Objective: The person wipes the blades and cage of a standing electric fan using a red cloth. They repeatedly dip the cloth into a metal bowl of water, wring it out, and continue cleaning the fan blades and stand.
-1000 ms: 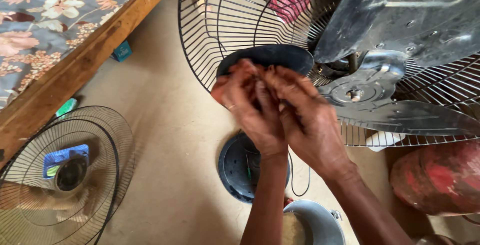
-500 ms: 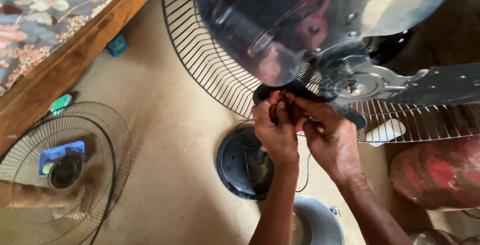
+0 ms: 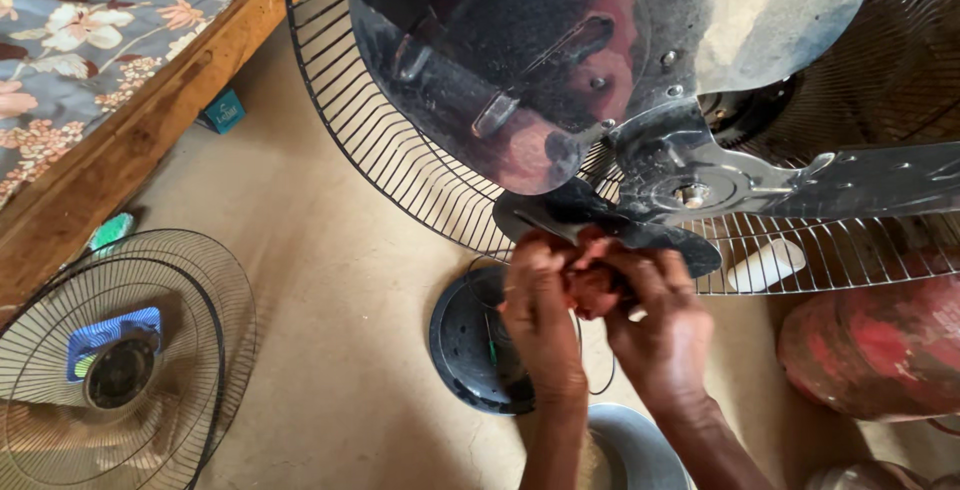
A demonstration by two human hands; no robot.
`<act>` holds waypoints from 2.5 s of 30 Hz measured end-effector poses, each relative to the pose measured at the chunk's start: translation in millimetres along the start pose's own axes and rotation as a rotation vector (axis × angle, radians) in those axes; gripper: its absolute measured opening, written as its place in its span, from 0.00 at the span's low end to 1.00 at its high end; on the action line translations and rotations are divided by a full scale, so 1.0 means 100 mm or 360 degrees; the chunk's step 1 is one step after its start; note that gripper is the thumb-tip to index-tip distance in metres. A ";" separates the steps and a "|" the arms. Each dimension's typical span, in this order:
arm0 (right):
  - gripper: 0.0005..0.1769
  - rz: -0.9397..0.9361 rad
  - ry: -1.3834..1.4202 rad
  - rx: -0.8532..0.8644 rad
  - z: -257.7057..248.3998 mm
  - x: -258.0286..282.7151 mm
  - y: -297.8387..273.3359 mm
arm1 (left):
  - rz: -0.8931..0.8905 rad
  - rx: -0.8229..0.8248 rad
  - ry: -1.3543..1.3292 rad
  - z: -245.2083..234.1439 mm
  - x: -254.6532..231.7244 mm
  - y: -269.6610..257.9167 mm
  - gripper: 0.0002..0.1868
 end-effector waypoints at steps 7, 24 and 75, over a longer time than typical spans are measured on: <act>0.22 -0.0288 0.0019 -0.0528 -0.42 -0.15 -0.15 | -0.0875 -0.0414 0.0037 -0.29 0.54 0.01 0.17; 0.25 -0.0328 -0.0166 -0.0456 -0.19 -0.25 -0.11 | -0.1055 -0.0529 -0.0350 -0.24 0.90 0.18 0.17; 0.10 -0.0141 0.0048 -0.0378 0.44 -0.05 0.15 | -0.1168 -0.0204 -0.0437 -0.49 1.06 0.22 0.48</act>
Point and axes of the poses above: each hand's wrist, its own y-axis towards the middle knuckle, its own z-axis out of the palm, x = y × z, the point moved 4 cm from there along y, towards the middle knuckle, and after that the axes turned 5 degrees about x, right-handed, at the moved point
